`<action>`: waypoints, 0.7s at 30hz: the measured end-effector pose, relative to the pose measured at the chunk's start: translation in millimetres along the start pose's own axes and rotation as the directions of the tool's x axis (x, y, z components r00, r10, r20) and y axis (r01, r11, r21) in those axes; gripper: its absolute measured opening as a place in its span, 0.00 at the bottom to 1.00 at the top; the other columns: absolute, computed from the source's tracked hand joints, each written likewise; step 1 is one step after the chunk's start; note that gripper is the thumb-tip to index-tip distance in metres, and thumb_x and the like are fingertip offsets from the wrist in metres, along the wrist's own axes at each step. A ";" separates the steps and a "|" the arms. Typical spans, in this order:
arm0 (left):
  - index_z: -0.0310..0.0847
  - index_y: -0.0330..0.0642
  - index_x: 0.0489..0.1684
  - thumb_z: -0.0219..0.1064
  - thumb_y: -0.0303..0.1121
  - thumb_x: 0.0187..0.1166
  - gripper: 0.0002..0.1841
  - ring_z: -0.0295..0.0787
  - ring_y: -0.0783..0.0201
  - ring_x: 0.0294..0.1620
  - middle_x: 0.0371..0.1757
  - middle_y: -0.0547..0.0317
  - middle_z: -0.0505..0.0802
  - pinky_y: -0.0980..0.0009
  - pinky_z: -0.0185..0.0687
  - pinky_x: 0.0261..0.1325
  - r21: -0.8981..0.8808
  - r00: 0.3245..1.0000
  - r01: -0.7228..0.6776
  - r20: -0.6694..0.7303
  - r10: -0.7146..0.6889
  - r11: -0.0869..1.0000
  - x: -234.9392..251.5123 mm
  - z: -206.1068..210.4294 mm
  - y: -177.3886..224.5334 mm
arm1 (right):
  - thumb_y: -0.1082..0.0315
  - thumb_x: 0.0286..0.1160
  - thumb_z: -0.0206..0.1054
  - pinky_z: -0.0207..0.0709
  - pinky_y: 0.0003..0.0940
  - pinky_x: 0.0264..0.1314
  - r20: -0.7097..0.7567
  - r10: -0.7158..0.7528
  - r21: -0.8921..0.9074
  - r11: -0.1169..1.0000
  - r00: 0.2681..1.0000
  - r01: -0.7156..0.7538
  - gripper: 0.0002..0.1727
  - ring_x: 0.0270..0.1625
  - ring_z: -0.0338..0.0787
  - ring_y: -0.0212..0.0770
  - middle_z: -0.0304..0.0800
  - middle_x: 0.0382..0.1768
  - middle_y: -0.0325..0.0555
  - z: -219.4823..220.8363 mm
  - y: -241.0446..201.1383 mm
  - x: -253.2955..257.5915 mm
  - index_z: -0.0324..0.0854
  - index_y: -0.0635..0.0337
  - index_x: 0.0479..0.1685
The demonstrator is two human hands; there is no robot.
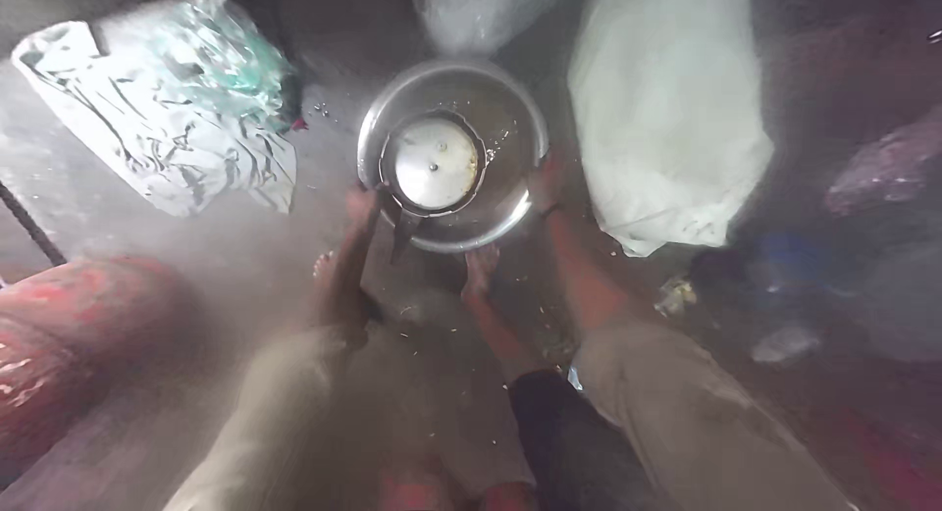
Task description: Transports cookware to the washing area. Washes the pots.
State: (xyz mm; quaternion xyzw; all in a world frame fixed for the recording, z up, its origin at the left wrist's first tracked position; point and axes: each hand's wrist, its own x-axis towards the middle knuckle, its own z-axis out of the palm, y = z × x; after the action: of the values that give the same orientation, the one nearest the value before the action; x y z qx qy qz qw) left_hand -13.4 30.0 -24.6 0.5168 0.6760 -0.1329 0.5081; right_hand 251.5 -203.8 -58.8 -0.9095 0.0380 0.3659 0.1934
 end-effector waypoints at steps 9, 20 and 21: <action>0.79 0.38 0.65 0.81 0.29 0.68 0.26 0.90 0.51 0.53 0.54 0.43 0.91 0.49 0.87 0.57 -0.307 0.984 -0.072 -0.175 0.018 0.949 -23.5 -13.9 -53.0 | 0.59 0.76 0.73 0.73 0.61 0.77 -0.104 -0.051 0.025 0.998 0.993 0.054 0.33 0.72 0.83 0.62 0.84 0.68 0.68 11.8 -3.8 -58.2 0.72 0.65 0.79; 0.84 0.32 0.53 0.84 0.31 0.63 0.22 0.90 0.54 0.51 0.48 0.44 0.92 0.53 0.86 0.59 -0.324 0.949 -0.034 -0.306 -0.070 0.945 -172.0 -143.2 -46.9 | 0.62 0.77 0.75 0.77 0.59 0.73 0.008 -0.086 -0.001 0.996 0.996 0.087 0.33 0.66 0.87 0.60 0.87 0.63 0.67 -61.9 -88.8 -236.1 0.72 0.68 0.79; 0.84 0.32 0.51 0.84 0.29 0.63 0.20 0.90 0.56 0.48 0.46 0.45 0.92 0.54 0.86 0.56 -0.339 0.946 -0.044 -0.316 -0.069 0.940 -193.5 -161.6 -43.6 | 0.63 0.76 0.75 0.78 0.59 0.71 -0.009 -0.106 0.013 0.994 0.994 0.107 0.32 0.63 0.88 0.60 0.88 0.60 0.67 -67.5 -94.9 -254.4 0.73 0.68 0.77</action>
State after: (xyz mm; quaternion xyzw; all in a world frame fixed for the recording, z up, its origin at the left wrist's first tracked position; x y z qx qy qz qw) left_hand -148.4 16.1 192.3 0.4313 0.7662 0.0694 0.4713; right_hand 129.9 -160.3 189.3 -0.9104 -0.0073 0.3512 0.2186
